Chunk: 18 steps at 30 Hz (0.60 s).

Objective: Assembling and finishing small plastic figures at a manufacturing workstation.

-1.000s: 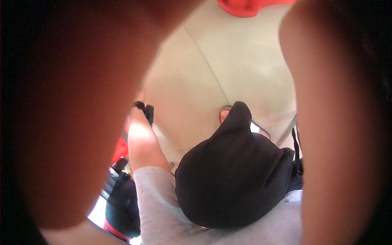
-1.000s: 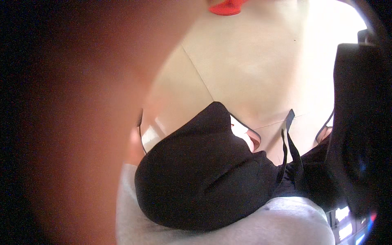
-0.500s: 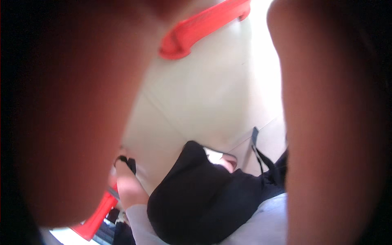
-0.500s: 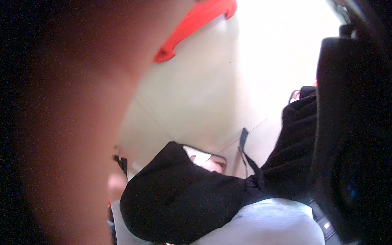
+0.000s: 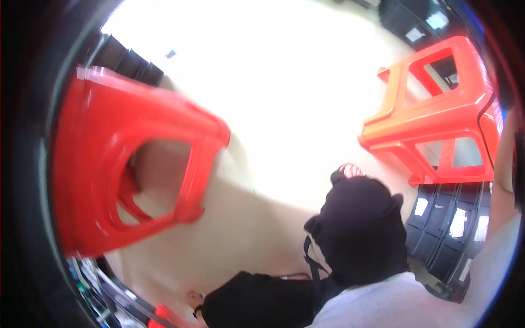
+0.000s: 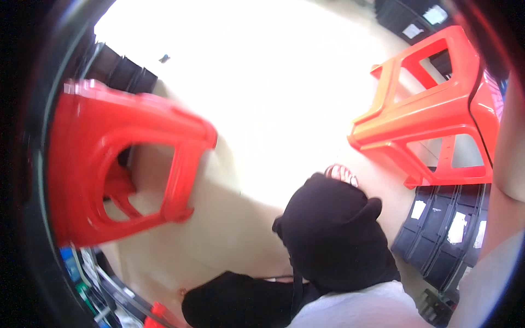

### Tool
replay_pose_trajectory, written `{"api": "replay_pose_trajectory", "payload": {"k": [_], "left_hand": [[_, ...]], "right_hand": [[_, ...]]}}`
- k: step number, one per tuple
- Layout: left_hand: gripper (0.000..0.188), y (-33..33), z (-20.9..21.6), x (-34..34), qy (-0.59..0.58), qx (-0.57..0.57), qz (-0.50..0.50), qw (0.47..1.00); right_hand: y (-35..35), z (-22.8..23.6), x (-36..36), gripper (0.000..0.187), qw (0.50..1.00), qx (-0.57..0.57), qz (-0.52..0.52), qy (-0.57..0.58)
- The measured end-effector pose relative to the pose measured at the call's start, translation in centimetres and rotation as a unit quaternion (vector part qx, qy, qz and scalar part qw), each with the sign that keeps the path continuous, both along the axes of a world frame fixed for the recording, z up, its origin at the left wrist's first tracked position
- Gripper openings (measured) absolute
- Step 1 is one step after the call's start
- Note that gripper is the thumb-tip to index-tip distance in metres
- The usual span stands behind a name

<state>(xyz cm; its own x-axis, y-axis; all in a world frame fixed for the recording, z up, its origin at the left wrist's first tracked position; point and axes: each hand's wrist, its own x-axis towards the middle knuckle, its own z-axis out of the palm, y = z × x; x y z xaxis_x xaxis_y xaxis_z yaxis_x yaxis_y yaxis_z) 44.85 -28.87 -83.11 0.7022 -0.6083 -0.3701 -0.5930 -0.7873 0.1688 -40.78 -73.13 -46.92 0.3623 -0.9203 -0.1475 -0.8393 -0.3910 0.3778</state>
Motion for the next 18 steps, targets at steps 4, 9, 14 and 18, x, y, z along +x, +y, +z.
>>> {"api": "replay_pose_trajectory", "payload": {"k": [4,9,14,18], "left_hand": [[0.022,-8.2,3.7,-3.1,0.047,0.04,0.021,0.998],[0.038,-12.4,1.5,-1.5,0.043,-0.054,-0.07,0.995],[0.044,-16.1,5.7,-7.9,0.124,-0.1,0.161,0.974],[0.02,-21.3,15.6,-15.6,-0.047,-0.198,0.158,0.966]], "right_hand": [[1.0,1.7,-5.6,0.024,0.997,-0.028,-0.065,-0.014],[-0.1,2.5,-10.0,0.024,0.991,-0.046,-0.112,-0.048],[-7.9,2.7,-12.3,0.024,0.992,-0.016,-0.094,-0.082],[-15.8,3.5,-11.5,0.019,0.972,0.016,-0.129,-0.196]]}}
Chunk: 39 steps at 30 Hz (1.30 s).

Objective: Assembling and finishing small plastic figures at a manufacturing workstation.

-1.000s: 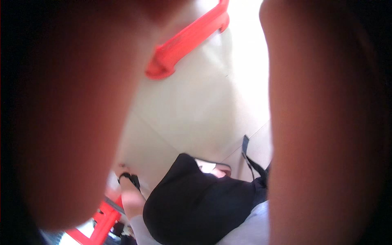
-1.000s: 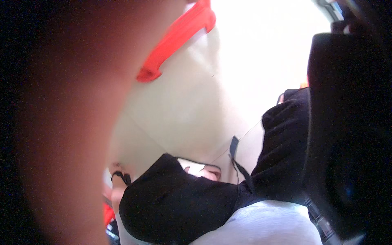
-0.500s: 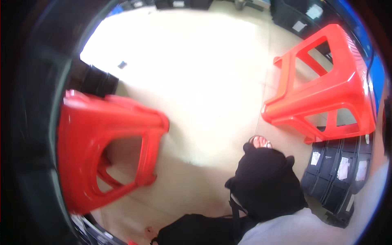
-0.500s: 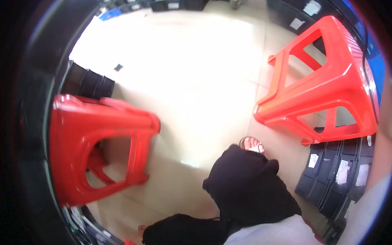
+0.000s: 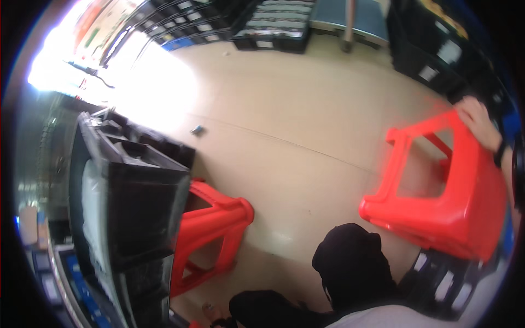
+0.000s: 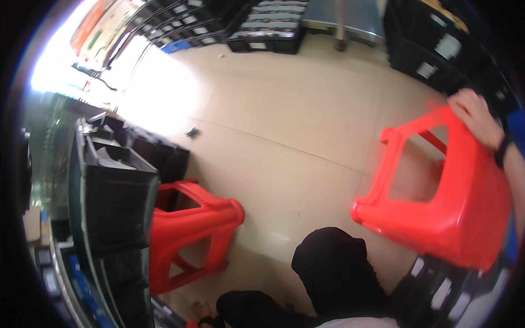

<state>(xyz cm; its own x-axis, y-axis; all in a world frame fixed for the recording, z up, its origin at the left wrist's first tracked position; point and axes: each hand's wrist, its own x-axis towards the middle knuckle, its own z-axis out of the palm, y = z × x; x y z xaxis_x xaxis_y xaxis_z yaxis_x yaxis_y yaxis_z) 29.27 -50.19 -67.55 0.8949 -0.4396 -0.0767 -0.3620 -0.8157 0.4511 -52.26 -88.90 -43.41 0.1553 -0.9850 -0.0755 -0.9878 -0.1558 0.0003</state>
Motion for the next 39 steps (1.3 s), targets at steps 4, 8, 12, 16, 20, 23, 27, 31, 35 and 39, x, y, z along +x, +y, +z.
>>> {"api": "replay_pose_trajectory", "payload": {"k": [4,8,12,16,20,23,27,31,35,39], "left_hand": [[0.029,-8.3,8.2,-8.4,0.085,0.073,-0.015,0.994],[0.033,-22.2,18.4,-23.4,0.108,0.054,-0.189,0.975],[0.046,-32.6,25.7,-33.3,0.099,-0.085,-0.461,0.878],[0.049,-42.0,26.5,-36.4,0.056,-0.115,-0.567,0.814],[0.052,-52.9,20.8,-33.6,0.022,-0.067,-0.515,0.854],[0.033,-61.6,11.5,-31.2,0.097,0.051,-0.424,0.899],[0.021,-66.7,1.3,-28.7,0.166,0.117,-0.317,0.926],[0.036,-68.8,-7.6,-19.3,0.024,0.142,-0.25,0.957],[0.057,-72.6,-11.3,-17.8,0.029,0.169,-0.215,0.961],[0.061,-75.1,-11.3,-14.1,0.042,0.204,-0.14,0.968]], "right_hand": [[-0.8,1.9,-0.2,0.037,0.983,0.165,-0.057,-0.056],[-3.1,5.1,-1.3,0.086,0.92,0.369,0.087,-0.102],[-3.2,6.4,-0.8,0.071,0.921,0.341,0.154,-0.111],[-2.6,3.9,-2.8,0.088,0.936,0.301,0.15,-0.104],[-2.9,4.0,-2.1,0.089,0.944,0.257,0.164,-0.126],[-2.3,4.4,-2.3,0.089,0.951,0.259,0.12,-0.115],[-2.2,4.9,-1.8,0.085,0.949,0.3,0.071,-0.072],[-2.2,-1.7,-6.3,0.085,0.918,0.185,0.317,0.147],[-5.7,6.2,2.1,0.091,0.922,0.384,0.045,0.006],[-7.1,5.1,1.6,0.086,0.909,0.41,0.063,0.023]]}}
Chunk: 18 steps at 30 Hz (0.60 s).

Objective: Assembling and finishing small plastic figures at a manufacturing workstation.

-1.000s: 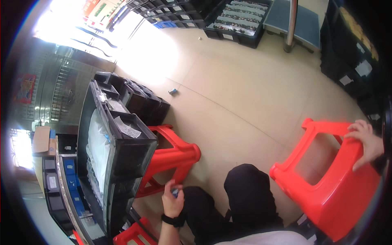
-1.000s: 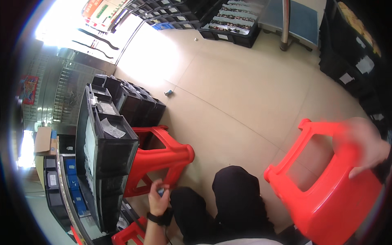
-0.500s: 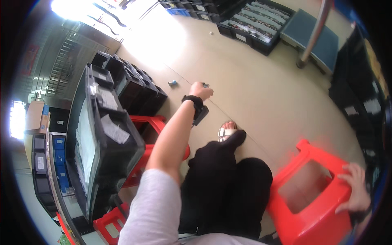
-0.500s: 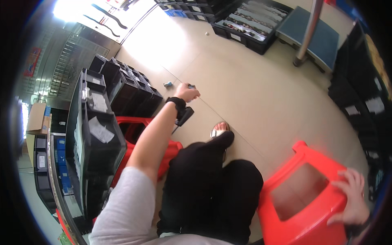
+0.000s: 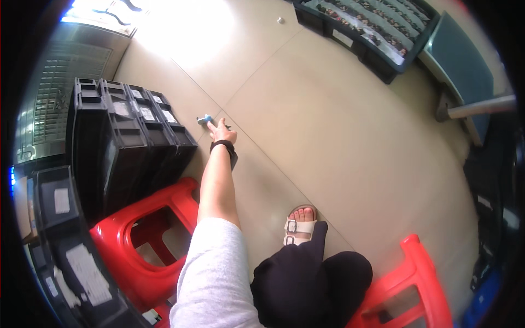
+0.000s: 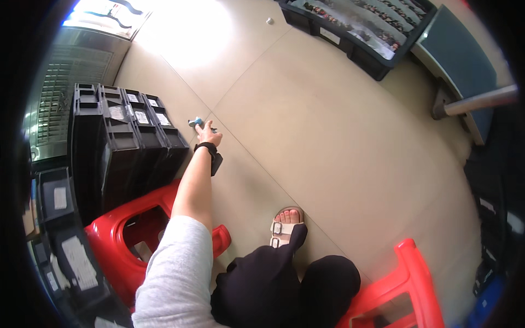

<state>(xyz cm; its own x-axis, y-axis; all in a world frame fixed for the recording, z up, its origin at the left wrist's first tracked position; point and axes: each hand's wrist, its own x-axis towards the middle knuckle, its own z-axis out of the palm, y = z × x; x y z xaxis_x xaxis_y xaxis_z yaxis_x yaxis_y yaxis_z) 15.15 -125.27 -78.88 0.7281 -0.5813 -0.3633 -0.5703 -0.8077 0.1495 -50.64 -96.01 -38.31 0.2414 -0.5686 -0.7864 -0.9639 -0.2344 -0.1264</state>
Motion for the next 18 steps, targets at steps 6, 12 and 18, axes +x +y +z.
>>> {"api": "replay_pose_trajectory", "payload": {"k": [6,12,18], "left_hand": [[0.06,-2.9,-2.9,5.6,-0.018,0.024,-0.04,0.999],[0.054,-4.2,-5.5,9.4,0.054,0.04,-0.051,0.996],[0.041,-1.9,-5.3,9.1,-0.035,-0.104,-0.004,0.994]], "right_hand": [[0.1,-0.2,-0.1,0.087,0.998,0.039,0.038,0.045],[-1.8,-0.2,2.4,0.096,0.992,0.08,-0.095,-0.005],[-2.0,0.6,3.3,0.094,0.991,0.091,-0.093,0.011]]}}
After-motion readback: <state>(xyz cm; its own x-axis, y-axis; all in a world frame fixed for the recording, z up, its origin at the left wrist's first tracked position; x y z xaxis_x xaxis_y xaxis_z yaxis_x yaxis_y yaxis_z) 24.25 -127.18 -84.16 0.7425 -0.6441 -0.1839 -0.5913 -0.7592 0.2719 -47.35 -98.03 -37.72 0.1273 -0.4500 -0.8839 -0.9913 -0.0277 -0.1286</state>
